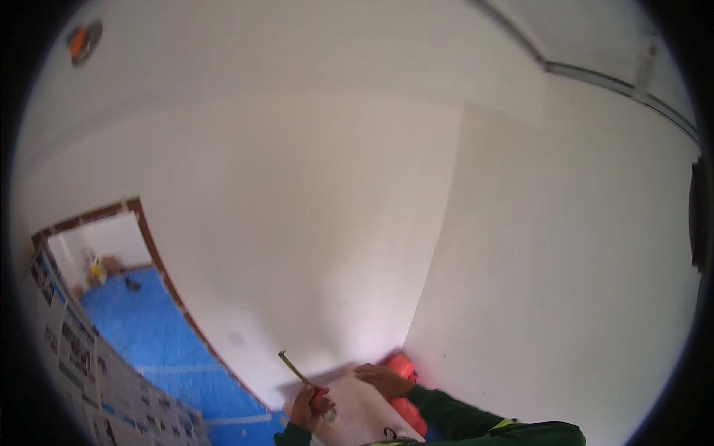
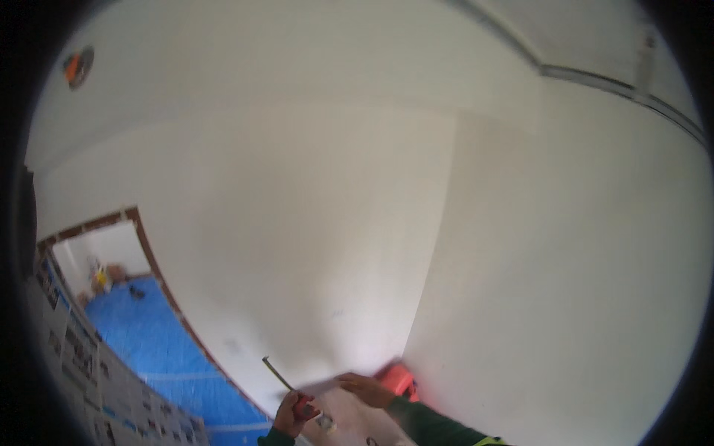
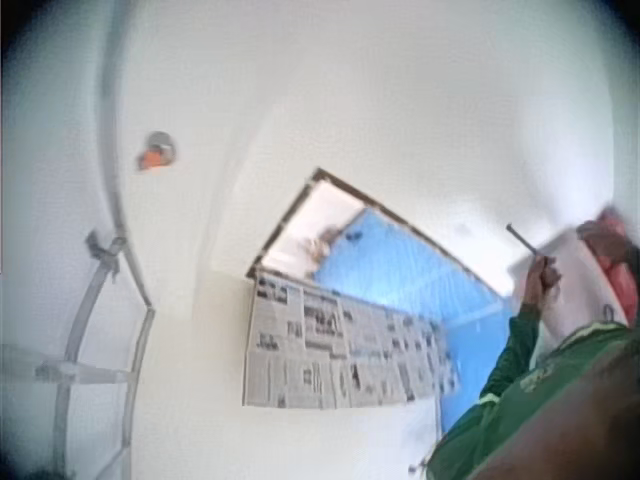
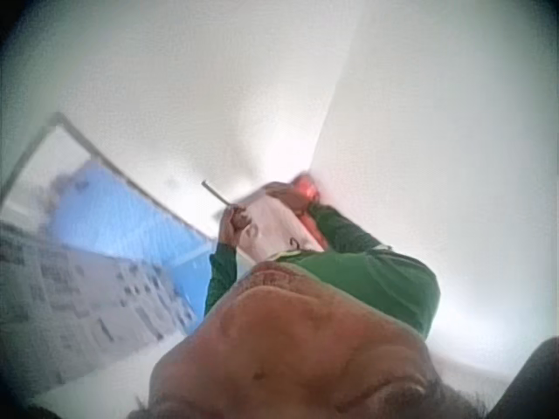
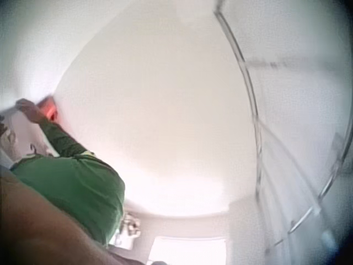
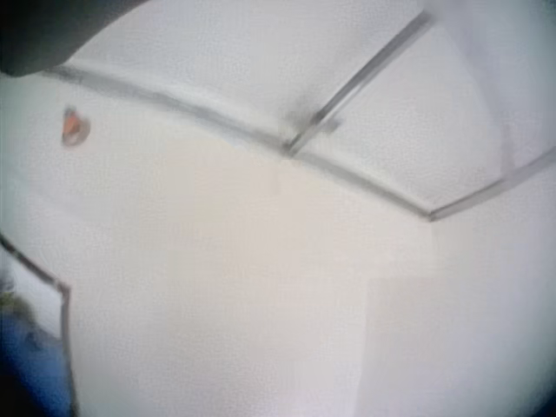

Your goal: The person measures and marks metal profiles on the ceiling, then cuts them to size using tin snips. The cut pieces are placed on the floor.

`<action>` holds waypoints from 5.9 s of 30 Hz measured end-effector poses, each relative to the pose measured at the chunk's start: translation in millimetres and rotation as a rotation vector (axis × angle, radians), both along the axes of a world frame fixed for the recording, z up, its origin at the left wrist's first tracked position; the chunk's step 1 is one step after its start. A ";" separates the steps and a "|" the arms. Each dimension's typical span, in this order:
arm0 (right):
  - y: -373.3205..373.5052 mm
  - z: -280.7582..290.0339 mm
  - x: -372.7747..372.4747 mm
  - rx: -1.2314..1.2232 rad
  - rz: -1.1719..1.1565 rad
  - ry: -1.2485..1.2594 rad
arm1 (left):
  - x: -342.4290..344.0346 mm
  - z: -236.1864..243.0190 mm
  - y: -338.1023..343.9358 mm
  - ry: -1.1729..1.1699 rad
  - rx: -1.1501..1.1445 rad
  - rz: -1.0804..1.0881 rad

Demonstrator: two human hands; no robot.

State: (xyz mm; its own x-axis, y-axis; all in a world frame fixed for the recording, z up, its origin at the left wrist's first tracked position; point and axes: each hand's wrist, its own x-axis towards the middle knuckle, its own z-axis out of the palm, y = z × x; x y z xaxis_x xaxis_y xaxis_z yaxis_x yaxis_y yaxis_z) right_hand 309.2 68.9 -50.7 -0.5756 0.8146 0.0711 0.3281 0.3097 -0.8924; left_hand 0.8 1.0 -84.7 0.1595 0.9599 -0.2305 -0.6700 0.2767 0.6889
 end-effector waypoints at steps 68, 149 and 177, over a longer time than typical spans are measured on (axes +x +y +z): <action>-238.5 173.5 254.9 -0.369 -1.000 -0.244 | 172.1 46.5 103.0 1.045 1.082 -1.105; -175.5 -590.6 89.0 -0.824 -0.259 -0.583 | 70.5 -708.8 -131.4 1.355 -0.984 0.105; -159.6 -560.8 15.1 -0.433 -0.181 -0.637 | 67.0 -694.5 -97.0 1.409 -0.703 0.187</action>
State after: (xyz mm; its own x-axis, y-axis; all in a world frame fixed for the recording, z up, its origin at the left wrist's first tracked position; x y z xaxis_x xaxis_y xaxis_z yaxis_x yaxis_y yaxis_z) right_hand 324.3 -90.7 -611.5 -0.2544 0.7797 -0.5721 0.8287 -0.1292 -0.5446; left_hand 67.8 -95.9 -779.1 -0.6604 0.5830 -0.4733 0.3085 0.7853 0.5368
